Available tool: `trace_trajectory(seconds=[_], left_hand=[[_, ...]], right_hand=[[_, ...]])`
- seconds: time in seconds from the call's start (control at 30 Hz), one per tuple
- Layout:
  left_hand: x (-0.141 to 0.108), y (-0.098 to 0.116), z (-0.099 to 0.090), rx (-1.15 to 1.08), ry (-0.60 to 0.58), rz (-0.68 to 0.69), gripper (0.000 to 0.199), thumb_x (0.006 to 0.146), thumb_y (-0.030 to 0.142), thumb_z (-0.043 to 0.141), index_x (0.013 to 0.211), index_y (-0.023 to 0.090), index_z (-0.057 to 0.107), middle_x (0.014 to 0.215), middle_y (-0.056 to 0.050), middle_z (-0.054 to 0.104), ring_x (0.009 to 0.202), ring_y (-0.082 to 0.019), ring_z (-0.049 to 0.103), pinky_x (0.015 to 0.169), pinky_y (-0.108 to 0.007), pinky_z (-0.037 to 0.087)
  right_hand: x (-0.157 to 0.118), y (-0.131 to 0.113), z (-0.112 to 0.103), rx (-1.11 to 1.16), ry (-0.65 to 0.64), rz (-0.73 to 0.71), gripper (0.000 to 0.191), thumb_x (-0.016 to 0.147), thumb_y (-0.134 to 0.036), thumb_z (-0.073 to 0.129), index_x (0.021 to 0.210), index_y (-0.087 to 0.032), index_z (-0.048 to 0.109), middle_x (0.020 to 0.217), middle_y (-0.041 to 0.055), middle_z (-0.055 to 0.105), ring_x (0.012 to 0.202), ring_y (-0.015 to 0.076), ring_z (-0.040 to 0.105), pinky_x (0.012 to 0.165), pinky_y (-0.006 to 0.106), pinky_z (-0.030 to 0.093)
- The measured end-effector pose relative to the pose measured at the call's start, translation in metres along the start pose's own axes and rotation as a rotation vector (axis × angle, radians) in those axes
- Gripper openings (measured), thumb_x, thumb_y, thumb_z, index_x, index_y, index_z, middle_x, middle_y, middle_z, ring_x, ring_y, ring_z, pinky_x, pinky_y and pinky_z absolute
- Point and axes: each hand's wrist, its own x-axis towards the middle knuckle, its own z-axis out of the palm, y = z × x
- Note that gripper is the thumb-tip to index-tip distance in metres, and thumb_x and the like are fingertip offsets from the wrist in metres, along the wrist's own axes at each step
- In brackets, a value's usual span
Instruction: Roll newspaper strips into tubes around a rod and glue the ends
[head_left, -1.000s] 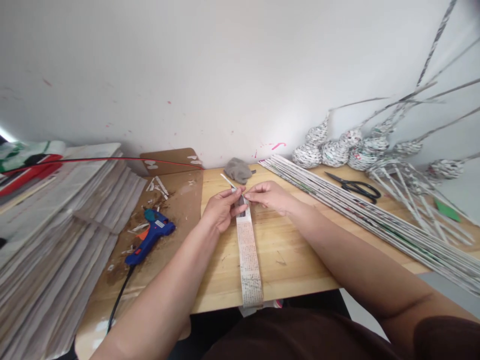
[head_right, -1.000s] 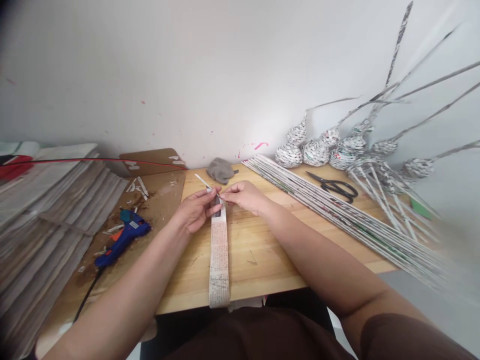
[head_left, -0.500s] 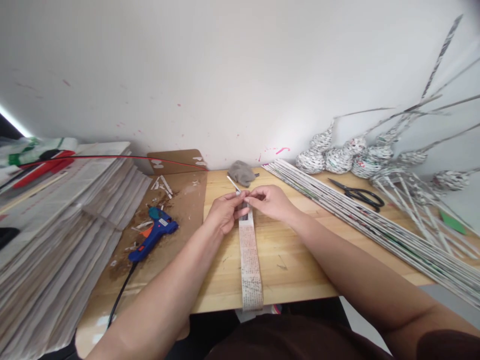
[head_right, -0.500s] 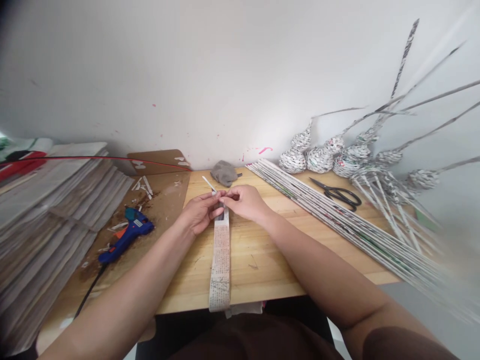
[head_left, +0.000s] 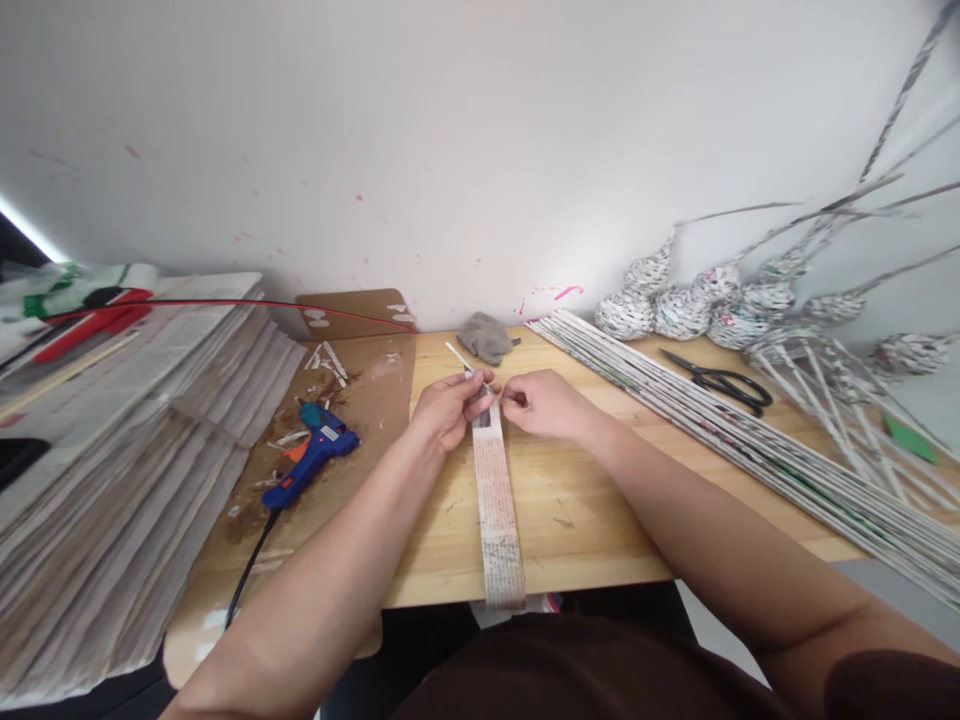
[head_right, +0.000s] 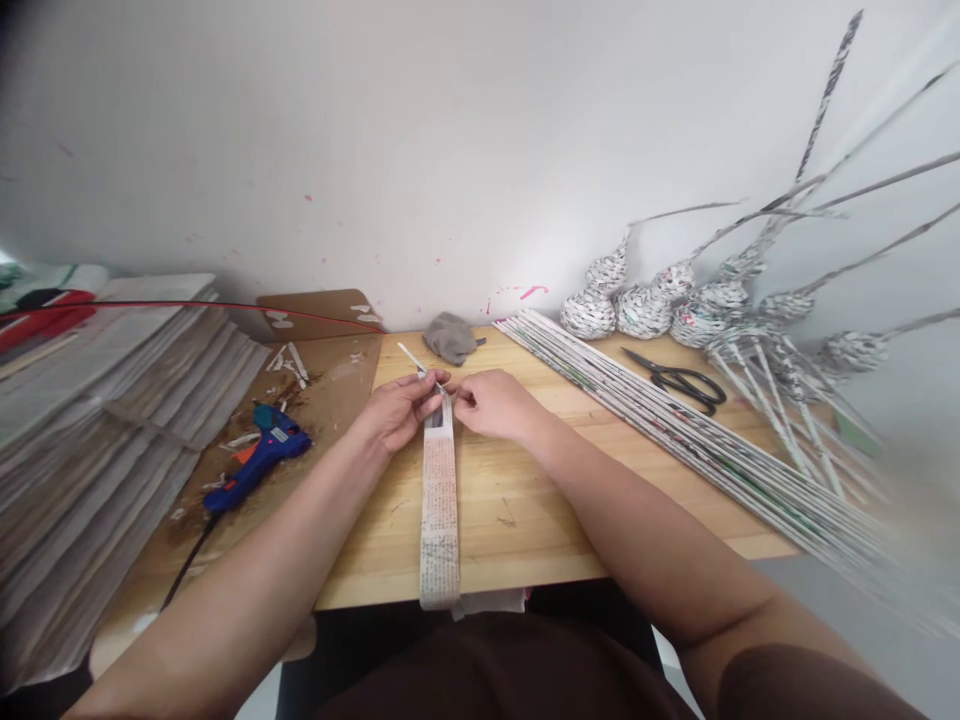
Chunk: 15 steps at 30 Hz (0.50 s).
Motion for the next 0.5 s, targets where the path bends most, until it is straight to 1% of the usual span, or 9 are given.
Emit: trace_trajectory(seconds=[0.03,0.1,0.17,0.2,0.27,0.37,0.43,0.5], left_hand=[[0.0,0.0,-0.001,-0.002,-0.015,0.015,0.008,0.08,0.006,0.061,0.077,0.006,0.068,0.081,-0.009,0.068,0.07,-0.012,0.068,0.059,-0.016,0.056],[0.001,0.0,-0.002,0.021,-0.072,0.012,0.008,0.081,0.009,0.06,0.079,0.007,0.067,0.084,-0.01,0.068,0.075,-0.015,0.069,0.064,-0.021,0.058],[-0.001,0.0,-0.003,0.077,-0.161,-0.031,0.009,0.082,0.013,0.061,0.084,0.008,0.068,0.085,-0.01,0.069,0.076,-0.016,0.069,0.065,-0.024,0.058],[-0.002,-0.001,-0.003,0.109,-0.207,-0.054,0.01,0.082,0.014,0.062,0.086,0.009,0.068,0.085,-0.01,0.069,0.076,-0.016,0.069,0.065,-0.025,0.058],[-0.005,-0.003,-0.002,0.167,-0.282,-0.078,0.013,0.08,0.018,0.065,0.088,0.009,0.069,0.085,-0.011,0.07,0.075,-0.016,0.069,0.065,-0.025,0.058],[-0.01,-0.007,0.0,0.247,-0.338,-0.088,0.018,0.076,0.023,0.07,0.086,0.009,0.07,0.084,-0.012,0.071,0.073,-0.016,0.068,0.067,-0.026,0.057],[-0.013,-0.01,0.002,0.291,-0.356,-0.091,0.021,0.074,0.025,0.072,0.087,0.009,0.07,0.085,-0.013,0.071,0.073,-0.016,0.068,0.068,-0.026,0.057],[-0.015,-0.013,0.004,0.323,-0.362,-0.086,0.024,0.073,0.026,0.073,0.089,0.009,0.07,0.086,-0.013,0.071,0.073,-0.016,0.068,0.068,-0.026,0.056]], right_hand=[[0.002,0.005,-0.002,0.043,-0.015,0.035,0.018,0.077,-0.024,0.056,0.064,-0.017,0.065,0.058,0.0011,0.062,0.052,0.0116,0.049,0.053,0.025,0.03],[0.006,0.016,-0.006,0.19,0.007,0.106,0.021,0.08,-0.03,0.057,0.068,-0.016,0.068,0.06,0.0017,0.063,0.054,0.0117,0.051,0.053,0.024,0.033],[0.009,0.022,-0.008,0.416,0.043,0.165,0.03,0.081,-0.04,0.058,0.072,-0.014,0.069,0.064,0.0031,0.064,0.056,0.0115,0.054,0.055,0.024,0.038],[0.011,0.023,-0.009,0.542,0.038,0.187,0.035,0.082,-0.045,0.057,0.074,-0.013,0.069,0.065,0.0038,0.065,0.057,0.0111,0.055,0.055,0.023,0.04],[0.011,0.022,-0.008,0.776,-0.023,0.226,0.041,0.081,-0.052,0.057,0.083,-0.012,0.07,0.068,0.0037,0.066,0.057,0.0098,0.057,0.053,0.021,0.043],[0.009,0.016,-0.005,1.019,-0.173,0.256,0.042,0.079,-0.05,0.062,0.099,-0.014,0.069,0.064,0.0005,0.064,0.05,0.0077,0.055,0.048,0.019,0.044],[0.008,0.014,-0.004,1.108,-0.238,0.257,0.041,0.077,-0.045,0.066,0.102,-0.013,0.068,0.058,-0.0014,0.061,0.045,0.0075,0.052,0.045,0.021,0.047],[0.006,0.013,-0.004,1.155,-0.247,0.266,0.038,0.077,-0.042,0.068,0.1,-0.011,0.068,0.055,-0.0016,0.06,0.042,0.0082,0.051,0.042,0.022,0.048]])
